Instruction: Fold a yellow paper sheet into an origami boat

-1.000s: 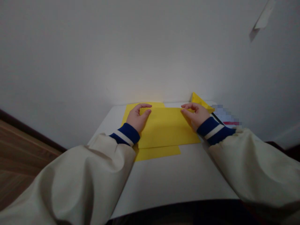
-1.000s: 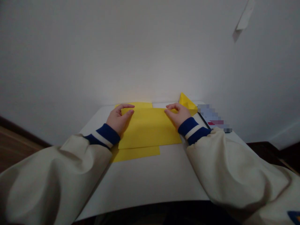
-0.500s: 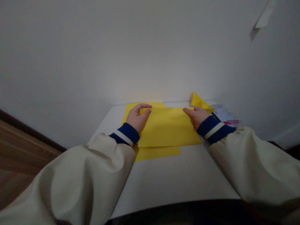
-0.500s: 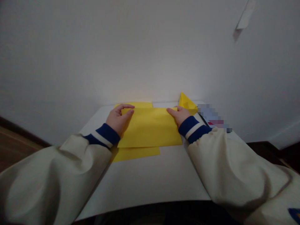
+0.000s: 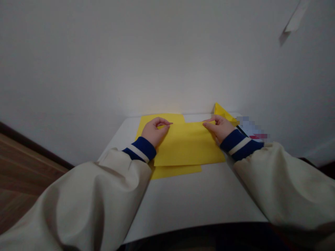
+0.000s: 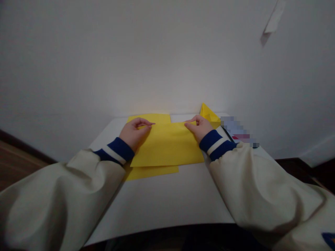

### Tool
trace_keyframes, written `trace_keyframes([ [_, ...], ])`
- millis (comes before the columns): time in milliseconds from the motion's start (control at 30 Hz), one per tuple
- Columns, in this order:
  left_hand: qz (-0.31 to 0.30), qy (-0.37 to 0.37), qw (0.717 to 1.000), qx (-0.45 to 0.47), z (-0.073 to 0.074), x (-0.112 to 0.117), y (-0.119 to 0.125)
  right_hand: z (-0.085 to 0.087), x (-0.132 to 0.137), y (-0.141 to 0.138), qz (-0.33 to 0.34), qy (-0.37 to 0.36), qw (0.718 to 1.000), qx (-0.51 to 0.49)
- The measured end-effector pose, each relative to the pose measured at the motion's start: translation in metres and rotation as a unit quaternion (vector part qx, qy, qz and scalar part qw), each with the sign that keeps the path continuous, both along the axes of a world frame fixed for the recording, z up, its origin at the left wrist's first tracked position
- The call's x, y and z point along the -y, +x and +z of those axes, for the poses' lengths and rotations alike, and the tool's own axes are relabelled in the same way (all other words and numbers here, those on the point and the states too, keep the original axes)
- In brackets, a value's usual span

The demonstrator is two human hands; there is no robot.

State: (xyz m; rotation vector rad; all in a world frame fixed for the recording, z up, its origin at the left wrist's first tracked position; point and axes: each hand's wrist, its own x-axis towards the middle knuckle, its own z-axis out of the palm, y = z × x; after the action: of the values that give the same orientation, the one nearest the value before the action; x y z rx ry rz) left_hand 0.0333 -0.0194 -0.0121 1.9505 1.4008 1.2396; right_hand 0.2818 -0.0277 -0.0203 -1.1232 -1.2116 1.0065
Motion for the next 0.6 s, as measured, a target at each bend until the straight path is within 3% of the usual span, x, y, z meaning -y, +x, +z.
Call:
trace_keyframes([
  [100,-0.010,0.079,0.986,-0.149,0.013,0.008,0.001,0.007,0.006,-0.005,0.009,0.045,0.998,0.043],
  [167,-0.016,0.156,0.948,-0.276,0.021,0.015,0.004,0.012,0.010,-0.009,0.026,0.070,0.995,0.063],
  [233,-0.055,0.184,0.921,-0.340,0.026,0.020,0.008,0.016,0.013,-0.013,0.038,0.083,0.993,0.076],
  [400,-0.194,0.166,0.911,-0.325,0.017,0.019,0.012,0.015,0.013,-0.018,0.054,0.118,0.987,0.098],
  [600,-0.225,0.170,0.912,-0.299,0.010,0.014,0.012,0.007,0.007,-0.014,0.058,0.111,0.984,0.128],
])
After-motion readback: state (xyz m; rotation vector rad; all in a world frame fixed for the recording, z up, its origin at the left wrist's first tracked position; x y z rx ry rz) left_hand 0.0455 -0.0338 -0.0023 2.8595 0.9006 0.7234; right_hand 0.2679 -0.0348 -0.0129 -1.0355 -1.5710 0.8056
